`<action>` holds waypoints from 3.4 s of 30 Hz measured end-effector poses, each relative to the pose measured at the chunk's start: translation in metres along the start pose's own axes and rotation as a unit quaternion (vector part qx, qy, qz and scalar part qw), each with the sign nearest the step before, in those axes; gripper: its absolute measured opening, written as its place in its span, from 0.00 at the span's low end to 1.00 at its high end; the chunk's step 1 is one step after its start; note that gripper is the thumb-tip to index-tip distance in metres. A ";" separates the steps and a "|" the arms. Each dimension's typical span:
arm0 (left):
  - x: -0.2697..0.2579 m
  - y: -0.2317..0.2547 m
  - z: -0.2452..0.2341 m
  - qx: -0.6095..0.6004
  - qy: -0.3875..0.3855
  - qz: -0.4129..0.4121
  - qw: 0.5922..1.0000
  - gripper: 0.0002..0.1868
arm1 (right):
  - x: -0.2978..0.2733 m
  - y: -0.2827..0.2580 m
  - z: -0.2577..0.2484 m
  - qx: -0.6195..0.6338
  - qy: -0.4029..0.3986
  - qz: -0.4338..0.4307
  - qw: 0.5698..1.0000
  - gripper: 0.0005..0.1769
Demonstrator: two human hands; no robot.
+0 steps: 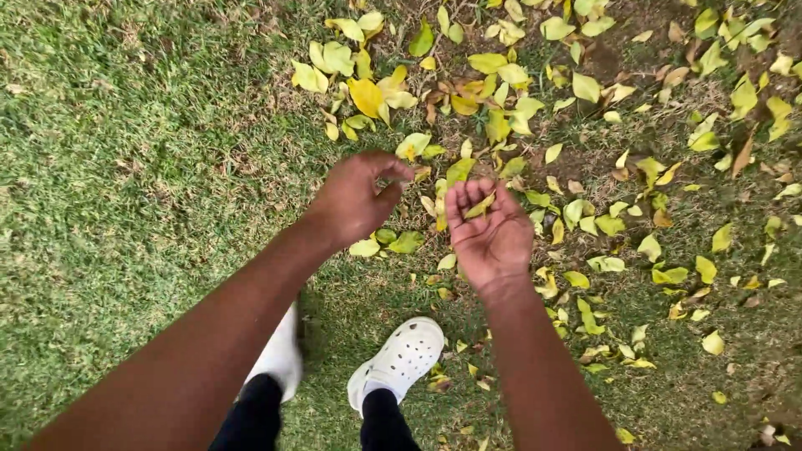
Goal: Picking up fallen yellow leaves from the ground and putting them into a black trash bag.
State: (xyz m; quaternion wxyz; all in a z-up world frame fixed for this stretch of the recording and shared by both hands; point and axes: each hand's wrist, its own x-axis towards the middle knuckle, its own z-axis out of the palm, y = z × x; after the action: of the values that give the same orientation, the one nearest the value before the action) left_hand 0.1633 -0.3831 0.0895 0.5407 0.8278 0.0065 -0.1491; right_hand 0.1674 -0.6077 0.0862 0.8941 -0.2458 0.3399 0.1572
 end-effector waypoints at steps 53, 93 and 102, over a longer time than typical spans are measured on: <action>0.375 -0.071 -0.012 -0.125 0.070 0.203 0.968 0.08 | 0.424 -0.076 0.065 0.069 -0.097 -0.118 0.986 0.31; 0.413 -0.101 -0.059 0.164 0.140 -0.053 0.975 0.21 | 0.390 -0.067 0.093 0.061 -0.016 -0.079 0.995 0.40; 0.408 -0.067 -0.037 0.272 0.056 -0.101 0.955 0.37 | 0.397 -0.079 0.074 0.045 -0.050 -0.088 0.994 0.37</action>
State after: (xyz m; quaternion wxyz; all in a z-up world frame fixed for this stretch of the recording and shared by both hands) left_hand 0.5503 -0.3830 -0.0603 0.2757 0.9457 0.0794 -0.1527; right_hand 0.5277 -0.5871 -0.1113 0.9304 -0.2260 0.2788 0.0745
